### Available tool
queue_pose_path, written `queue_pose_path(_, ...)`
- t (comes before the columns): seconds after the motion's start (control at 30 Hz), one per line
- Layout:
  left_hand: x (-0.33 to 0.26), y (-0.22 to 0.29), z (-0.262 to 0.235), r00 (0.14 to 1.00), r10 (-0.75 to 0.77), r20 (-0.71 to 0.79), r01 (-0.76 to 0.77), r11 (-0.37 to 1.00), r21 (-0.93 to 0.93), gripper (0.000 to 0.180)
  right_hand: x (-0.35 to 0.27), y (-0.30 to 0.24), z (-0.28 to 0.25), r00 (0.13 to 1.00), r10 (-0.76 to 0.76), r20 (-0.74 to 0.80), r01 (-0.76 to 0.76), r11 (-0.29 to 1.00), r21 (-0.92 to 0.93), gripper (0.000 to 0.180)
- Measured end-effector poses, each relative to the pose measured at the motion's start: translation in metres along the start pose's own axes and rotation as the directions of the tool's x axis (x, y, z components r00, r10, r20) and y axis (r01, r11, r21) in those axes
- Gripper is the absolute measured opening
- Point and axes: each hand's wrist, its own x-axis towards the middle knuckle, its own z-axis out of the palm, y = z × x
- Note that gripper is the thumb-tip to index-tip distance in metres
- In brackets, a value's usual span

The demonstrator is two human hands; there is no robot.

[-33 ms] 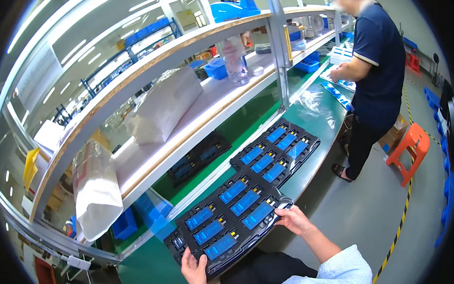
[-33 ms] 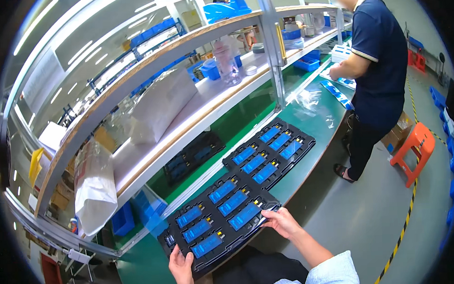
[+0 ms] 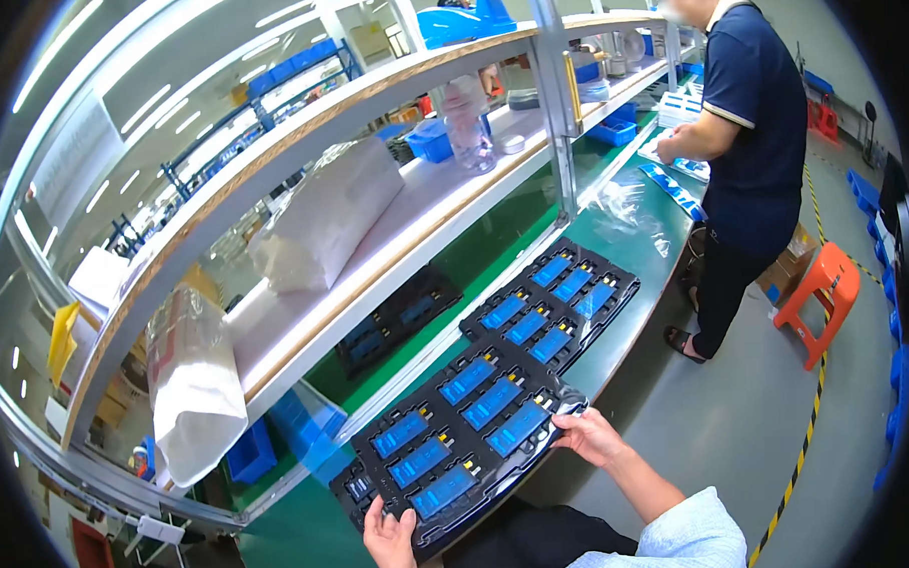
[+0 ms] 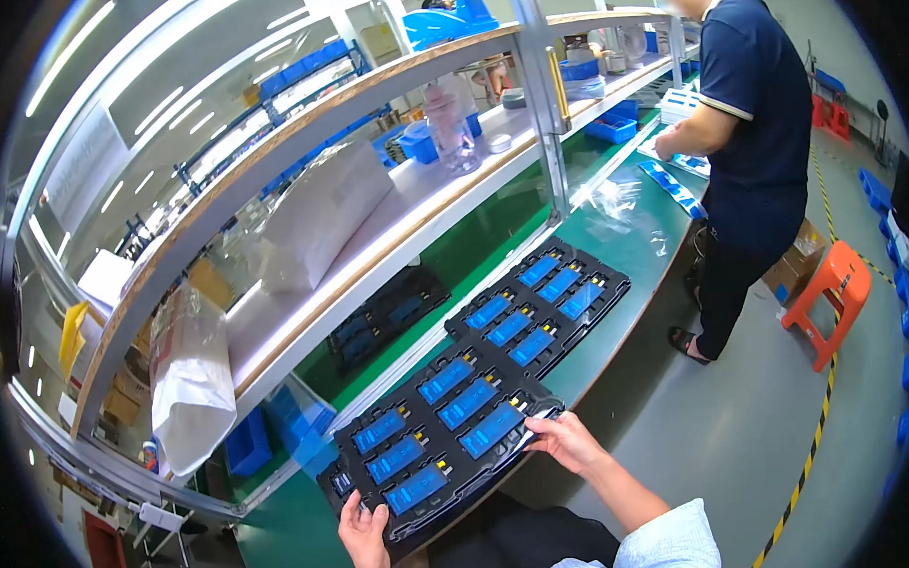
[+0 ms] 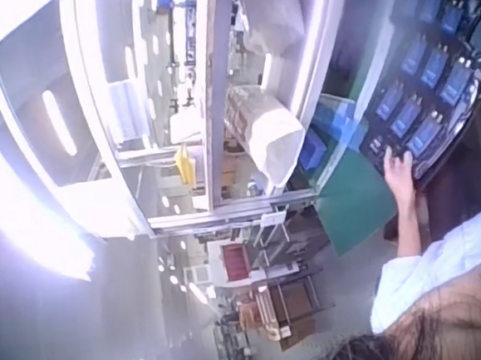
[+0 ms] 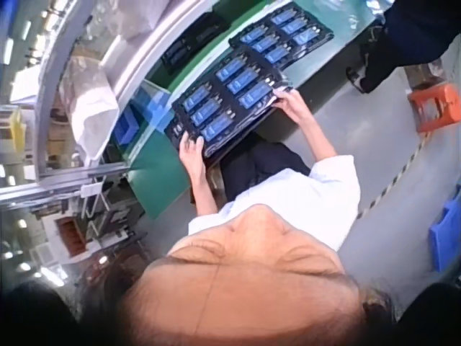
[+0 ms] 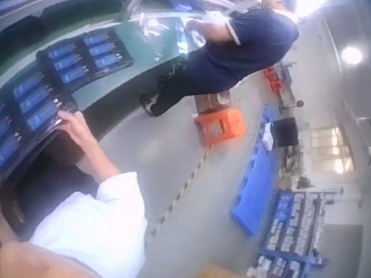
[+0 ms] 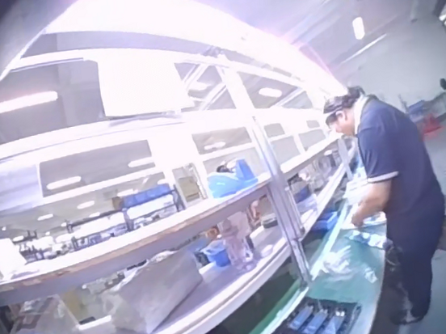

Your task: The person places blue rectangular components into a black plastic tray with multiple slots. They handle the components one by one, aligning them into the designated spaces. The person then moves the filled tray aside and retrieves a new empty tray to continue the process.

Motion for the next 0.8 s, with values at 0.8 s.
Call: queue_pose_path(0.8,0.143,-0.071,0.244,0.898,-0.089,0.430,-0.223,0.751,0.621,0.094,0.118,-0.193,-0.138,0.956,-0.215,-0.199,0.133,0.923,-0.361,0.022)
